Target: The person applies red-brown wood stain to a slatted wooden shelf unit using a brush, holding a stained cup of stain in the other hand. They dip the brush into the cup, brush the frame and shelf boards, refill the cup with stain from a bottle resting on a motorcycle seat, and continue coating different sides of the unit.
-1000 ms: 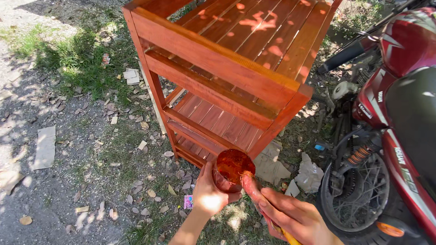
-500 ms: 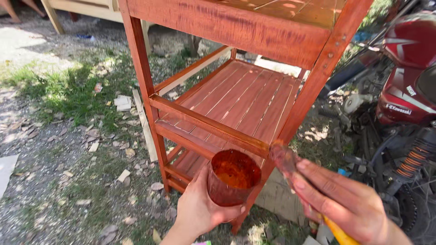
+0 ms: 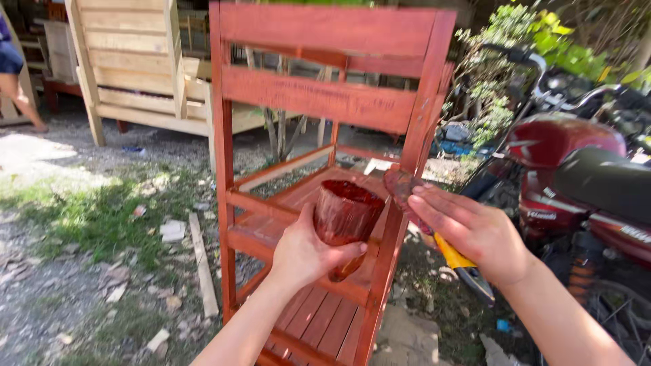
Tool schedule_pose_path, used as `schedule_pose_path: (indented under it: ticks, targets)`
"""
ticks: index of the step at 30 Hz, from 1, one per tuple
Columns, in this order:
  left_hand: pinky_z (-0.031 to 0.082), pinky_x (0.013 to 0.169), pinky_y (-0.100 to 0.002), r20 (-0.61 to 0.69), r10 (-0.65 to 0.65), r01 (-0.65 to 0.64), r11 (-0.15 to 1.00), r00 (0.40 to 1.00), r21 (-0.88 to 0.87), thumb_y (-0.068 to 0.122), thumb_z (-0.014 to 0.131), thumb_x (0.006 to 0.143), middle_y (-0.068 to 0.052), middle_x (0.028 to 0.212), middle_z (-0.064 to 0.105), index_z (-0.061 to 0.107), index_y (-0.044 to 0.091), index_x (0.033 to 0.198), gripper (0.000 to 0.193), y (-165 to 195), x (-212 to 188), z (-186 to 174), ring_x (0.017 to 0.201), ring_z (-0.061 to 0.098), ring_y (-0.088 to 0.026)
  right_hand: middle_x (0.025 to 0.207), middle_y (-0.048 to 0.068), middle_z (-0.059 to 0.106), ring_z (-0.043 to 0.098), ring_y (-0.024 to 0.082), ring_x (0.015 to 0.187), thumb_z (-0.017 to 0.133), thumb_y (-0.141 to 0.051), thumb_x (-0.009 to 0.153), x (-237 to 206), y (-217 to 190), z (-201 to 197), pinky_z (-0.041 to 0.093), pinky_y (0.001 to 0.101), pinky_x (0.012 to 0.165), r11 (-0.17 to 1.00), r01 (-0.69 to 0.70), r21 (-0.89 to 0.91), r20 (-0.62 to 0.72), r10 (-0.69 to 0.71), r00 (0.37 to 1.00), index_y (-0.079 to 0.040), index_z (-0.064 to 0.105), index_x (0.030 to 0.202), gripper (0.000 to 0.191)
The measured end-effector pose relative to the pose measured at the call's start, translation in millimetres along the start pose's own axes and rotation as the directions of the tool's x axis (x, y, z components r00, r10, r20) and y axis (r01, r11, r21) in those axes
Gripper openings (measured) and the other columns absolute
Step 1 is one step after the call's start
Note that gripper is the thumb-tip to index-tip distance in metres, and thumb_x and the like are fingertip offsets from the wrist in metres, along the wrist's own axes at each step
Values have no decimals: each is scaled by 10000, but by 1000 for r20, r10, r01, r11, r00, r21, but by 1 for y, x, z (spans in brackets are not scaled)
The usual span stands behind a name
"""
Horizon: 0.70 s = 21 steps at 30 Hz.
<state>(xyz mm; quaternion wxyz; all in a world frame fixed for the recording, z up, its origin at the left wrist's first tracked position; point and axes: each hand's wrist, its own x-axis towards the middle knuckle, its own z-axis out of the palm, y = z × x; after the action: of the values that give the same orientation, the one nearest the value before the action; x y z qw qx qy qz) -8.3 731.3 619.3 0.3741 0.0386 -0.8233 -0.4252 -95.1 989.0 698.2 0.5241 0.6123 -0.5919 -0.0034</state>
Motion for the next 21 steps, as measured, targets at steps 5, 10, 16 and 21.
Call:
schedule_pose_path:
  ticks: [5,10,16,21]
  targets:
    - [562,962,-397,49,-117,112,989,992,92,610,898,487,-104,1200,743,538,102,1335,1052,14,32,-24,1132,721,-265,1304,115,677,654,316,1216,723,-91,770,40,41,-16,573,402,956,997,32,-65,25,-31,999,-82,611,1348,589]
    - [559,948,-407,24,-111,109,992,993,65,613,876,484,-98,1177,748,510,130,1376,1078,5,31,-32,1106,727,-271,1315,115,676,664,293,1184,726,-126,771,52,52,-6,579,401,928,986,49,-162,104,-32,994,-91,618,1361,601]
    - [571,949,-396,71,-139,138,990,988,21,582,890,514,-111,1149,764,571,95,1280,962,-27,5,-38,1097,739,-269,1291,144,681,678,296,1144,729,-153,803,15,17,21,579,387,883,992,9,-123,125,7,992,-84,635,1301,512]
    - [589,906,-387,70,-99,100,995,993,-14,536,904,526,-114,1122,765,563,79,1249,920,-59,-24,-33,1049,757,-280,1266,149,689,684,305,1158,715,-126,756,-19,-20,45,576,395,916,997,28,-70,166,-16,986,-58,643,1281,534]
